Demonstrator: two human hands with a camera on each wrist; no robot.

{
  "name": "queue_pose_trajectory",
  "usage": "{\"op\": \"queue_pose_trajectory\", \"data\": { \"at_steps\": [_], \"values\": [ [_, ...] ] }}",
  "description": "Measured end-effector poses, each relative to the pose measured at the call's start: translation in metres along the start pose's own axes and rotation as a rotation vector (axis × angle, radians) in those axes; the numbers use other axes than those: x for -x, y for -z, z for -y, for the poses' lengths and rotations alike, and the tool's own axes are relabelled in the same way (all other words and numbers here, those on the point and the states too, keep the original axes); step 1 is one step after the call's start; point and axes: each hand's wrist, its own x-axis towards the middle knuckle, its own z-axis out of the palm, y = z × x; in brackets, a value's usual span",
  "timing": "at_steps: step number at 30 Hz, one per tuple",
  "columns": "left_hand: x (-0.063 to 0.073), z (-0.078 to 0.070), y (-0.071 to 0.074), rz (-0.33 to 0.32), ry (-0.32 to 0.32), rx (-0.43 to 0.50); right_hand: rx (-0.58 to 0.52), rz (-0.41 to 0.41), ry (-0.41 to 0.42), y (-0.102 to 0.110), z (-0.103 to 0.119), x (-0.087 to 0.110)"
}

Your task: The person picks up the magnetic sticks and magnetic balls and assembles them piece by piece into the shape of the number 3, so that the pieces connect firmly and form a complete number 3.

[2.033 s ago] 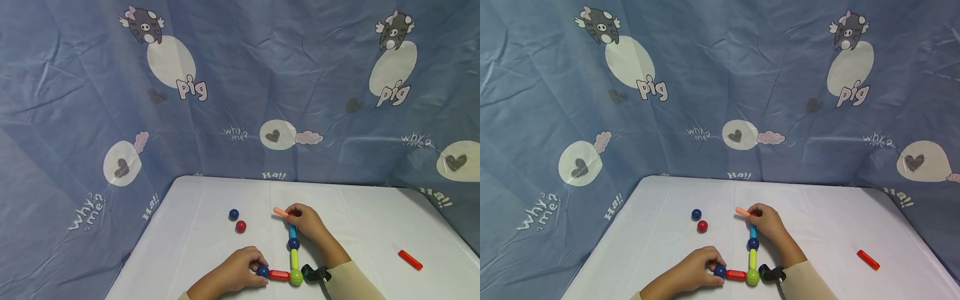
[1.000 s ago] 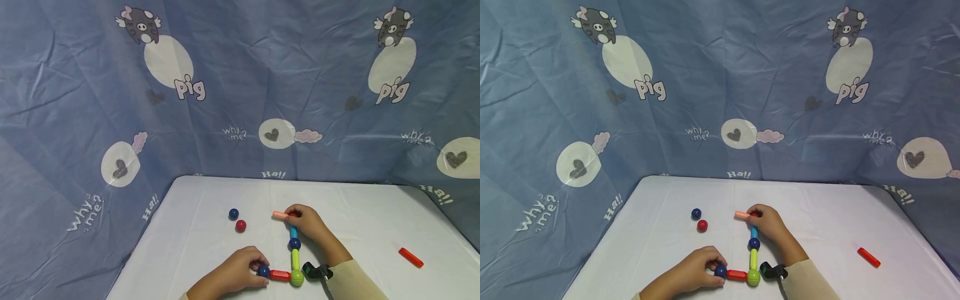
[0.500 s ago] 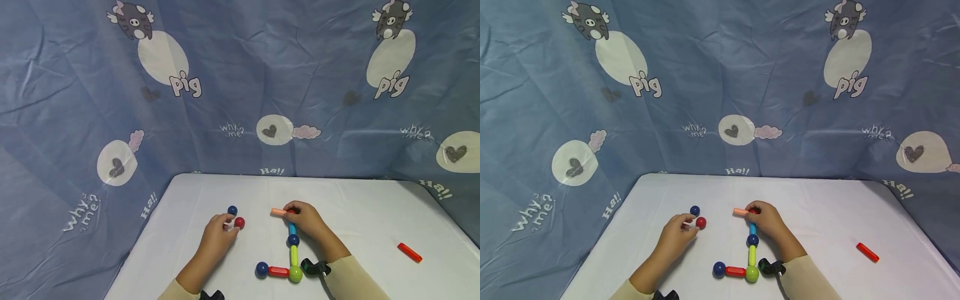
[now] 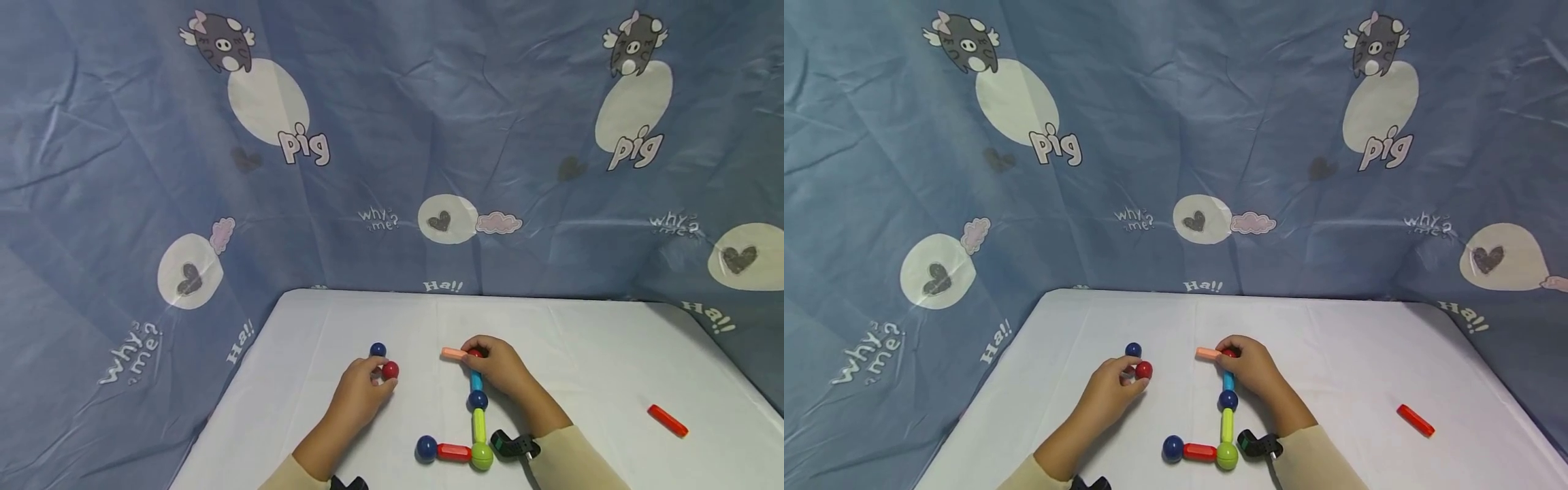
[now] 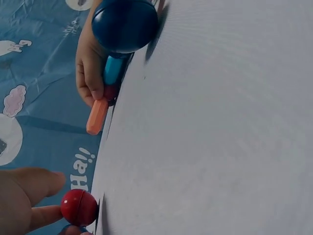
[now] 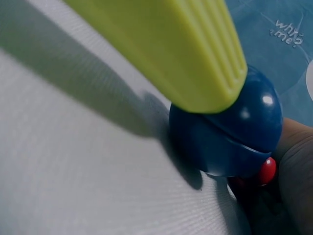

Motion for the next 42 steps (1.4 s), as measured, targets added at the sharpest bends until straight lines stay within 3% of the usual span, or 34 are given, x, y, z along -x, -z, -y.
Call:
{"op": "queue_pose_trajectory", "data": {
  "at_steps": [14,24,42],
  "values": [
    [-0.003,-0.007,-0.005,0.045,-0.006,-0.066,-0.011,0.007,0.011,0.002,-0.002,0.002],
    [-0.007,-0.019,-0.009,0.131,-0.022,-0.007,-0.022,0.004,0.014,0.002,-0.001,0.003],
    [-0.029,-0.034,-0.027,0.240,-0.050,0.062,-0.056,0.012,-0.003,0.001,-0.003,0.003]
  ]
}}
